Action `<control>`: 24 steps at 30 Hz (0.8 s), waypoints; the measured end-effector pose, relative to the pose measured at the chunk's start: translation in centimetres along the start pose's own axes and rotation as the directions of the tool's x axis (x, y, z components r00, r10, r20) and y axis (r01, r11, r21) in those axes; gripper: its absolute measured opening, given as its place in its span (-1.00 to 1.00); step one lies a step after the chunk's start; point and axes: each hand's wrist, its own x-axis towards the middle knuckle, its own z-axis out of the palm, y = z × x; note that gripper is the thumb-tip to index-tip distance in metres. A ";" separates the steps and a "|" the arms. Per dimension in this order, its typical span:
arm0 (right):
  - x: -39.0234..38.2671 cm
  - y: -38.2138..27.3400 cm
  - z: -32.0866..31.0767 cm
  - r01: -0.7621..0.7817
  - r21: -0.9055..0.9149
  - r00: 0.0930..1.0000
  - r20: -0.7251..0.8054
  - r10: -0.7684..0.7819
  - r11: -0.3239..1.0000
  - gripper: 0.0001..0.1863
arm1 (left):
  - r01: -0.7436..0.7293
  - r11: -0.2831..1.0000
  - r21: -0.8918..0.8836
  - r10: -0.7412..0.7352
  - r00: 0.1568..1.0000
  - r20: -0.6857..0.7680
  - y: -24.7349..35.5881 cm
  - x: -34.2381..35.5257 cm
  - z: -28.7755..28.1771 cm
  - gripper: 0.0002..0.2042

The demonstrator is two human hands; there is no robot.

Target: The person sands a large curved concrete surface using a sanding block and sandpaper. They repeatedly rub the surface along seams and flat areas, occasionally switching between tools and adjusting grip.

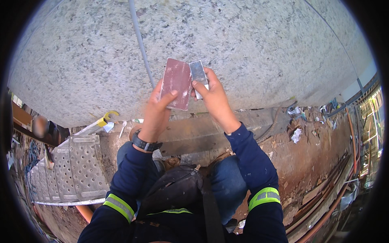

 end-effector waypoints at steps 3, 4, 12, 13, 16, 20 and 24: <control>0.4 -0.1 -0.3 -0.075 -0.035 0.995 -0.064 0.072 0.997 -0.54 | 0.047 0.991 -0.127 -0.046 0.999 0.010 -0.1 -0.3 0.7 -0.47; 0.9 -0.7 -0.9 -0.036 -0.203 0.998 -0.063 0.024 0.978 -0.55 | 0.063 0.986 -0.157 -0.065 0.998 -0.008 0.3 -0.1 0.7 -0.48; 8.9 -11.2 0.6 0.463 -0.873 0.856 0.396 -0.331 0.153 -0.70 | 0.237 0.961 -0.143 -0.246 0.968 -0.045 -0.5 1.5 -2.2 -0.50; 10.0 -13.3 1.3 0.500 -0.864 0.820 0.451 -0.354 0.057 -0.72 | 0.244 0.960 -0.135 -0.250 0.968 -0.029 -0.6 1.6 -1.9 -0.50; 12.5 -18.4 3.6 0.474 -0.880 0.834 0.436 -0.339 0.033 -0.73 | 0.229 0.963 -0.144 -0.231 0.973 0.000 0.0 1.5 -2.1 -0.49; 14.6 -22.4 4.9 0.542 -0.829 0.741 0.550 -0.386 -0.140 -0.70 | 0.192 0.961 -0.200 -0.193 0.981 0.015 0.4 1.3 -2.5 -0.49; 14.8 -22.2 6.4 0.566 -0.796 0.704 0.602 -0.378 -0.214 -0.69 | 0.191 0.966 -0.173 -0.193 0.981 0.004 0.5 1.3 -2.7 -0.49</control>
